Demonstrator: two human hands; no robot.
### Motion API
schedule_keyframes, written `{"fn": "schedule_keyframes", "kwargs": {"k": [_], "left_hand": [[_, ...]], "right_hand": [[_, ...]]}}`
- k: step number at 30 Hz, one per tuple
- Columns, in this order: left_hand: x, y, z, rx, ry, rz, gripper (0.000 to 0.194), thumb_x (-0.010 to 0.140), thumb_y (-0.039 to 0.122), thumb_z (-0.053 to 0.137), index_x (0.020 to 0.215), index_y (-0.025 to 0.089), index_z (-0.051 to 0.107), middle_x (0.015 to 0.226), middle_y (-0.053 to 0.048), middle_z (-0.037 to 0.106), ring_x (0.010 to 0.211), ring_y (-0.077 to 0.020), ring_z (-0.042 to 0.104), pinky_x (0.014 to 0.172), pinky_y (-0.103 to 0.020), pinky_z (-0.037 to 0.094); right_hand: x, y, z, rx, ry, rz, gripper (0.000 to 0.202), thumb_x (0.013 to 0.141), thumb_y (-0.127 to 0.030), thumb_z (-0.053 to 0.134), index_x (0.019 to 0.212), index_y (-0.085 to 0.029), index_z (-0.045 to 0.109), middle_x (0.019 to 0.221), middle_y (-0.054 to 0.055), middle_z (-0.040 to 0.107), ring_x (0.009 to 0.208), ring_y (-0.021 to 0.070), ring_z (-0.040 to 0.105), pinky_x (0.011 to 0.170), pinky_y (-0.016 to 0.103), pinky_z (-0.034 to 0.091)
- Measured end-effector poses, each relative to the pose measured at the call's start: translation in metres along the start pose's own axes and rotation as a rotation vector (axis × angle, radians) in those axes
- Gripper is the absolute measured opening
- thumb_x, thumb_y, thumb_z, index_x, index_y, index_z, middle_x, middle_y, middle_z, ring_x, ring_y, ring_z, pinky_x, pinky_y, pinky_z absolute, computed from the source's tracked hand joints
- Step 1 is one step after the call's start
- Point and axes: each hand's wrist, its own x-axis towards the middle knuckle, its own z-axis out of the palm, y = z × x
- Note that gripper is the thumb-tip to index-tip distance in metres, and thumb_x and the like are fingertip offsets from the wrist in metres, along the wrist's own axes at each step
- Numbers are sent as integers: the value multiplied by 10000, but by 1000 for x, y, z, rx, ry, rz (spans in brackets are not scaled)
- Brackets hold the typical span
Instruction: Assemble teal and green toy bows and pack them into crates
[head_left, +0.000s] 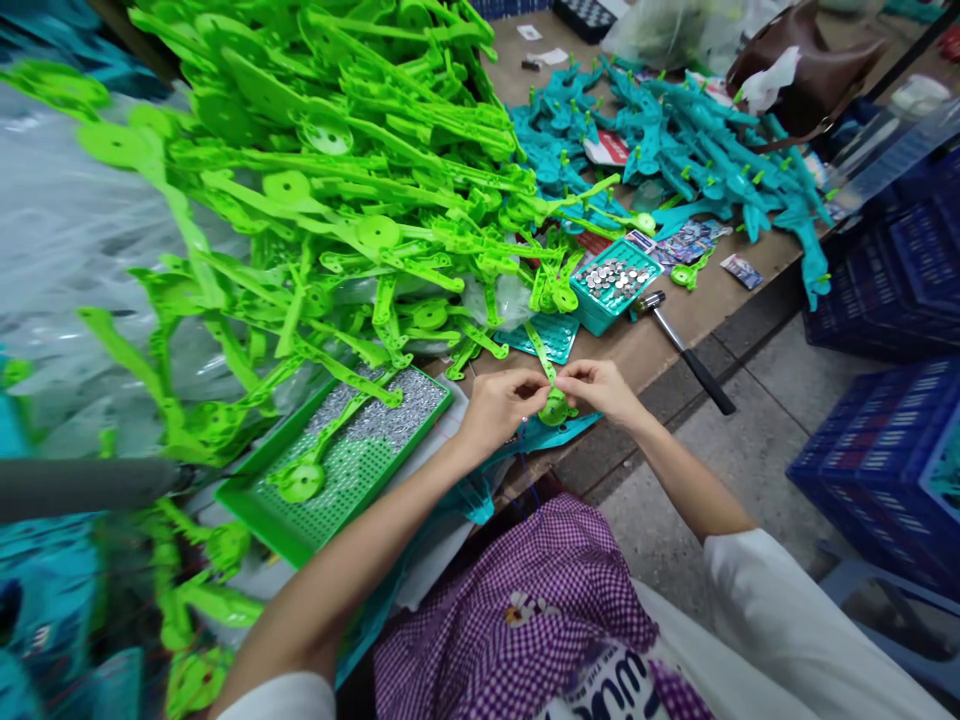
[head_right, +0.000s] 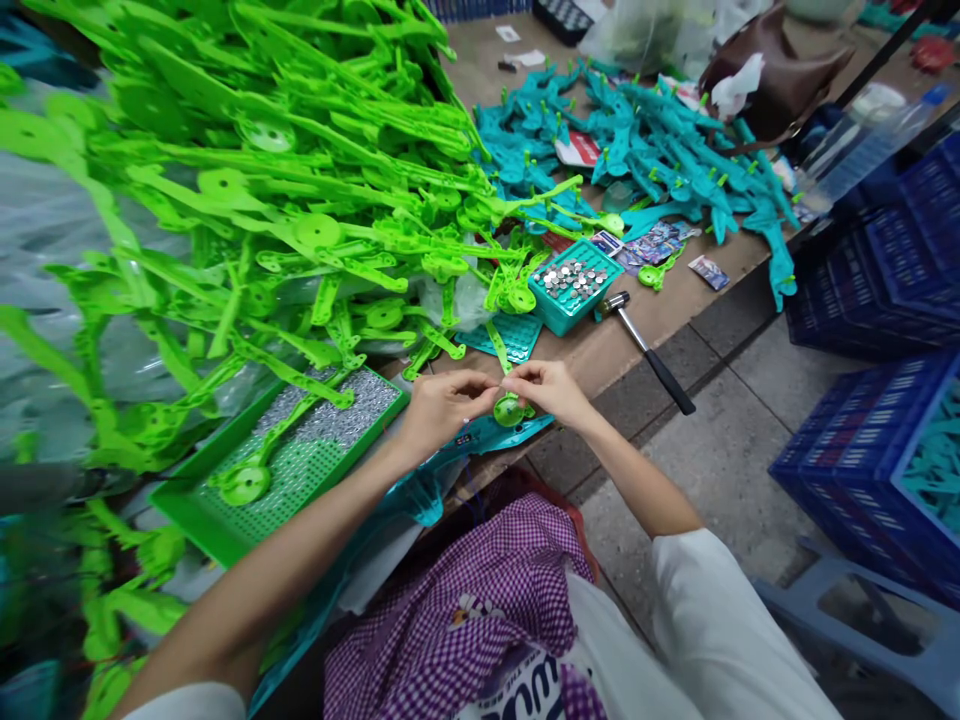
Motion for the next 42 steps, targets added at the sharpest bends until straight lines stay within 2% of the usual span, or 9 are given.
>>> {"fn": "schedule_keyframes", "kwargs": {"k": [6,12,16,18,22,27,34,38,42], "left_hand": [[-1,-13,3,139,19,153,98,864,205,633,840,190,727,783,-4,767,636,-105,673,627,-190,509],[-3,-16,3,208,9,205,158,911,257,591,830,188,708,739,-8,748,645,-118,676,625,-209,502],[0,-15,2,122,-38,102,142,900,252,594,840,192,708,799,-15,759,710,-134,696,684,-230,526],[5,-17,3,40,-77,4,142,890,271,607,950,190,708,886,-30,767,774,-152,709,725,-250,544],[11,-28,13,33,-145,-111,342,905,306,575,1213,171,639,1159,-100,729,1035,-222,691,905,-352,543],[-2,-32,24,131,-360,-88,322,952,240,426,1130,191,690,1143,-85,737,1104,-237,662,998,-391,501],[6,-31,16,40,-140,-264,366,978,315,408,1277,198,583,1174,-76,718,1042,-215,684,959,-378,525],[14,-26,27,227,-180,-145,479,864,367,645,1302,180,591,1330,-144,621,1174,-284,609,1017,-444,487],[8,-22,35,419,-233,-53,376,896,385,614,1239,242,670,1466,-132,516,1231,-323,536,988,-512,469]], "right_hand": [[2,4,3,62,-6,68,475,607,-594,783,725,-157,639,483,-50,559,439,73,446,469,218,319],[3,7,7,79,3,71,456,603,-582,779,708,-165,627,482,-50,563,417,69,427,456,217,310],[3,8,4,30,25,49,447,623,-589,755,703,-169,626,487,-53,548,429,74,424,464,220,328],[3,7,-1,-17,50,25,433,636,-583,741,699,-171,623,497,-53,544,445,80,439,480,225,348],[9,-2,-15,-179,117,-68,382,708,-544,684,719,-165,640,560,-37,578,486,92,488,525,235,384],[26,-6,-25,-485,73,-145,268,776,-411,657,719,-150,676,632,1,659,543,109,547,577,233,392],[55,-4,-26,-589,165,-125,202,836,-315,605,770,-149,698,687,7,689,589,118,575,588,215,389],[76,-11,-20,-726,101,-26,173,844,-251,614,776,-135,723,616,10,672,579,127,599,597,218,393],[82,-15,-21,-717,56,44,172,840,-235,616,765,-118,716,446,-33,565,505,122,588,554,201,393]]}}
